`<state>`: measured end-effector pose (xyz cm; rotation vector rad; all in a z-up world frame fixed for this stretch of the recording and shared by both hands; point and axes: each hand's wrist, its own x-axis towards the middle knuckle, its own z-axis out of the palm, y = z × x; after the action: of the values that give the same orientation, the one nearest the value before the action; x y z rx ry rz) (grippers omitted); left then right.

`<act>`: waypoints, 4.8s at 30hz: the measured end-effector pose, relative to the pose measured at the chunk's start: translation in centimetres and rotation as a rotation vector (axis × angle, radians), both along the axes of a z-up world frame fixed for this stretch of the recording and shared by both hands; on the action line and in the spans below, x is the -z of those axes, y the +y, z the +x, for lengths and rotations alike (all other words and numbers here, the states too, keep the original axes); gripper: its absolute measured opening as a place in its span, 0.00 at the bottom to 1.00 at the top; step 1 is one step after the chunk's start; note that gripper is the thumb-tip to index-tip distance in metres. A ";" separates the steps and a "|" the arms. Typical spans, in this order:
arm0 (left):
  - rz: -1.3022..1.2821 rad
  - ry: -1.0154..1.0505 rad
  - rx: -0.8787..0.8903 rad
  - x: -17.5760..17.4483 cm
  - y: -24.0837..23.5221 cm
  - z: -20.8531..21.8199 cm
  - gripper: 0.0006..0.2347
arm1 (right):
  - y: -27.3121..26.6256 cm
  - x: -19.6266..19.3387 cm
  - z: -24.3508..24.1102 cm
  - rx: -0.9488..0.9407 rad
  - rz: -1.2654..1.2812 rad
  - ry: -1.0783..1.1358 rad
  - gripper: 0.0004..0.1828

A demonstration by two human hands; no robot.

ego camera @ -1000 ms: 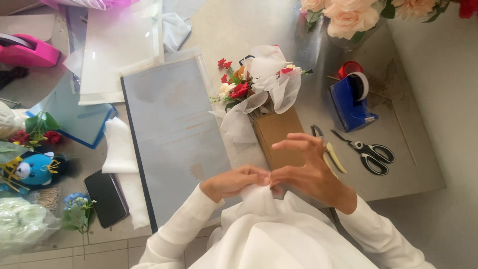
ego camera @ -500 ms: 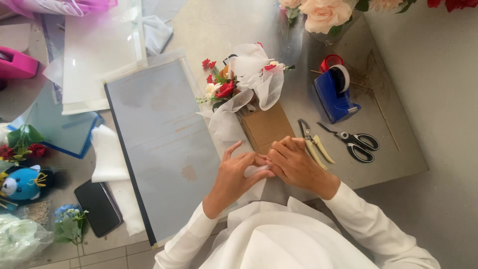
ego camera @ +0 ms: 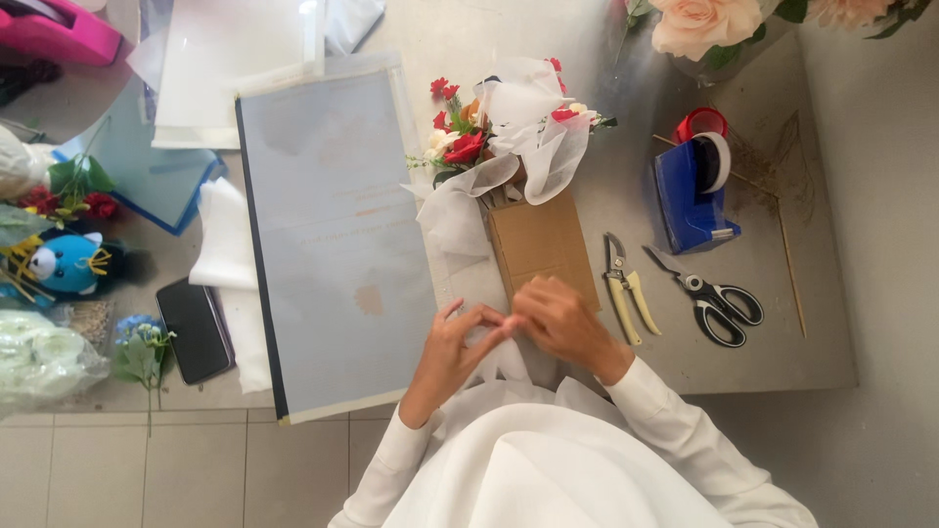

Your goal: The person prepares a small flower arrangement featuring a teddy bear by folding and attaching pieces of white tissue paper around the base of the bear and flowers.

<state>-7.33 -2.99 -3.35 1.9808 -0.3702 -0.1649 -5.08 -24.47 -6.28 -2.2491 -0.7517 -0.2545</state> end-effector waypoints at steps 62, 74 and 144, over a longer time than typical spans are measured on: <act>-0.842 0.176 -1.306 -0.7 7.0 -0.2 0.14 | 4.2 -8.0 15.4 0.318 0.198 -0.176 0.10; -0.583 -0.107 -0.846 -3.1 3.3 -1.7 0.10 | 4.5 -9.7 5.6 0.007 0.254 0.188 0.11; -0.227 -0.373 -0.207 3.8 -8.0 13.6 0.13 | -4.6 1.7 14.9 0.370 -0.028 0.449 0.17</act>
<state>6.27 -11.02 -7.10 1.8062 -0.3996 0.3678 9.84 -29.11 -7.94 -2.3395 -0.1024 0.0909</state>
